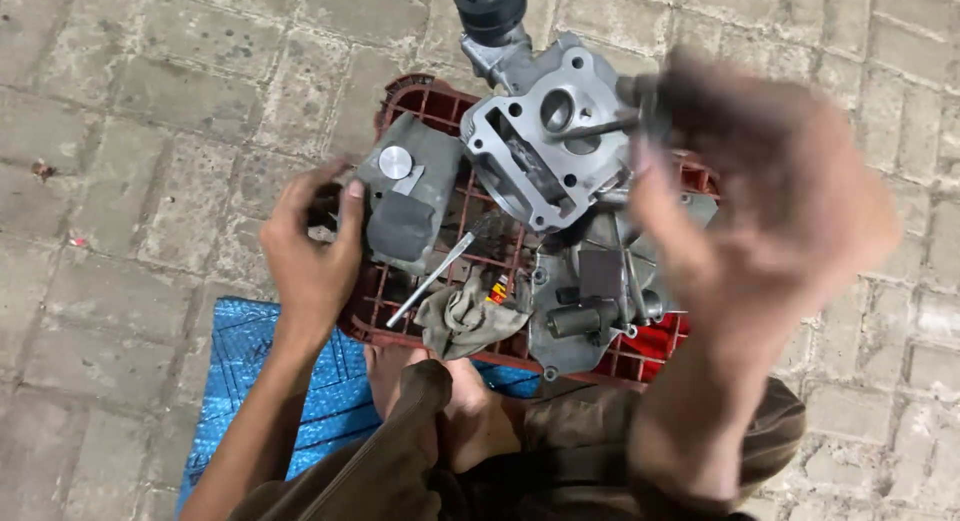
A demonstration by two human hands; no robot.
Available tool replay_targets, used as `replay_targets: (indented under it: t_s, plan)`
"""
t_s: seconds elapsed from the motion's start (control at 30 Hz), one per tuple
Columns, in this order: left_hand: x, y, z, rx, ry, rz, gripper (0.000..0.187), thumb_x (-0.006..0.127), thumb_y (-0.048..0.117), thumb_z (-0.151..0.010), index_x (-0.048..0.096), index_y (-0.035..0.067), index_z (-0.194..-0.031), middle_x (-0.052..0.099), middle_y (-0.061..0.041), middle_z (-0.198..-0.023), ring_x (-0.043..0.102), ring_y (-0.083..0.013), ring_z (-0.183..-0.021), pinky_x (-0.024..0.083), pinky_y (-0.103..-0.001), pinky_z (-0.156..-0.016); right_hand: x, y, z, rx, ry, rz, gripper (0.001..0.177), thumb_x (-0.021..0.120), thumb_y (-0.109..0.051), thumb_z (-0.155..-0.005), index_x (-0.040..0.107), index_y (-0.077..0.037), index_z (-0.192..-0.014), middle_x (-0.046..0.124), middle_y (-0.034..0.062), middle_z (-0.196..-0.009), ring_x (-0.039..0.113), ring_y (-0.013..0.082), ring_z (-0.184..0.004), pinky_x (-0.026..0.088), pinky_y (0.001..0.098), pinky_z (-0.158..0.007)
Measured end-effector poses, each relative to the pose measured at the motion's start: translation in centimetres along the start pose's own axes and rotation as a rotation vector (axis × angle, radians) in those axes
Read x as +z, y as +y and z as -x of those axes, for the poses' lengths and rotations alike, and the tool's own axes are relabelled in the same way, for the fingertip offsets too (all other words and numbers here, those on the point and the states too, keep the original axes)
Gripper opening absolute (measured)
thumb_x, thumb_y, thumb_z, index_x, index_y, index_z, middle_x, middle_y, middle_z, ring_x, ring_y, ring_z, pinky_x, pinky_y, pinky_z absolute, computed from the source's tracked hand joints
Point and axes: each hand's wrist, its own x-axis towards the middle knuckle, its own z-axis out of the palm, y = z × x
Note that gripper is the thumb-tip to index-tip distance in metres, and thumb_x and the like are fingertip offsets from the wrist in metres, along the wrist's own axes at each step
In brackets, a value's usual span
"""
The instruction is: The person cleans various disassembled engine parts, including a cylinder head and a crankcase cover, using a small metal scraper and a cloth. They scrape residue from the surfaces and wipe them down while sitting on the floor.
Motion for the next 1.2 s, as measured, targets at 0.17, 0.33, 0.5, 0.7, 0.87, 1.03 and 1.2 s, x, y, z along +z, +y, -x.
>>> replay_targets:
  t_s: [0.17,0.33,0.5,0.7,0.87,1.03,1.2]
  plan:
    - [0.2,2.7,0.5,0.074,0.020,-0.178,0.050,0.061,0.020,-0.104,0.047,-0.004,-0.145,0.052,-0.022,-0.127,0.051,-0.0344,-0.119,0.049,-0.050,-0.100,-1.3,5.4,-1.2,-0.011,-0.136,-0.065,0.025,0.077,0.032,-0.104,0.059,0.025,-0.120,0.068,0.0390,-0.120,0.075,0.0419,-0.105,0.067,0.0443,-0.096]
    - [2.1,6.0,0.9,0.237,0.004,-0.020,0.074,0.070,0.043,-0.093,0.041,-0.005,-0.141,0.047,-0.024,-0.140,0.050,-0.0387,-0.135,0.046,-0.059,-0.120,-1.3,5.6,-3.1,0.059,-0.312,0.008,0.022,0.081,0.025,-0.095,0.073,0.020,-0.115,0.075,0.0260,-0.117,0.071,0.0266,-0.093,0.058,0.0321,-0.085]
    - [4.9,6.8,0.4,0.229,-0.210,0.135,0.131,0.101,0.044,-0.073,0.014,-0.001,-0.160,0.031,-0.028,-0.163,0.041,-0.0450,-0.153,0.039,-0.058,-0.131,-1.7,6.6,-3.4,-0.075,-0.501,0.138,0.015,0.086,0.009,-0.089,0.078,0.011,-0.102,0.077,0.0175,-0.107,0.066,0.0250,-0.082,0.049,0.0347,-0.073]
    - [6.9,7.2,0.3,0.215,-0.174,0.182,0.115,0.101,0.030,-0.072,0.028,-0.006,-0.153,0.043,-0.028,-0.153,0.051,-0.0429,-0.142,0.048,-0.051,-0.122,-1.8,7.1,-3.1,-0.128,-0.522,0.151,0.019,0.089,0.009,-0.084,0.079,0.008,-0.100,0.077,0.0169,-0.107,0.070,0.0252,-0.085,0.052,0.0352,-0.073]
    - [7.0,7.0,0.4,0.223,-0.168,0.176,0.115,0.102,0.028,-0.072,0.028,-0.004,-0.154,0.044,-0.026,-0.155,0.052,-0.0404,-0.144,0.046,-0.050,-0.125,-1.5,7.3,-2.2,-0.132,-0.436,0.116,0.012,0.086,0.014,-0.093,0.077,0.012,-0.102,0.077,0.0197,-0.112,0.069,0.0268,-0.090,0.053,0.0361,-0.079]
    - [7.0,7.0,0.3,0.214,-0.179,0.186,0.114,0.103,0.025,-0.070,0.030,-0.003,-0.154,0.044,-0.024,-0.155,0.051,-0.0399,-0.144,0.045,-0.050,-0.126,-1.9,7.1,-1.6,-0.097,-0.407,0.071,0.014,0.086,0.017,-0.091,0.073,0.012,-0.093,0.076,0.0220,-0.111,0.071,0.0269,-0.091,0.054,0.0342,-0.076]
    - [7.0,7.0,0.3,0.210,-0.187,0.179,0.114,0.102,0.026,-0.072,0.028,0.000,-0.155,0.044,-0.023,-0.155,0.052,-0.0391,-0.144,0.046,-0.050,-0.124,-2.4,6.9,-1.9,-0.103,-0.448,0.078,0.014,0.088,0.014,-0.089,0.077,0.012,-0.098,0.076,0.0204,-0.111,0.068,0.0259,-0.088,0.053,0.0346,-0.076]
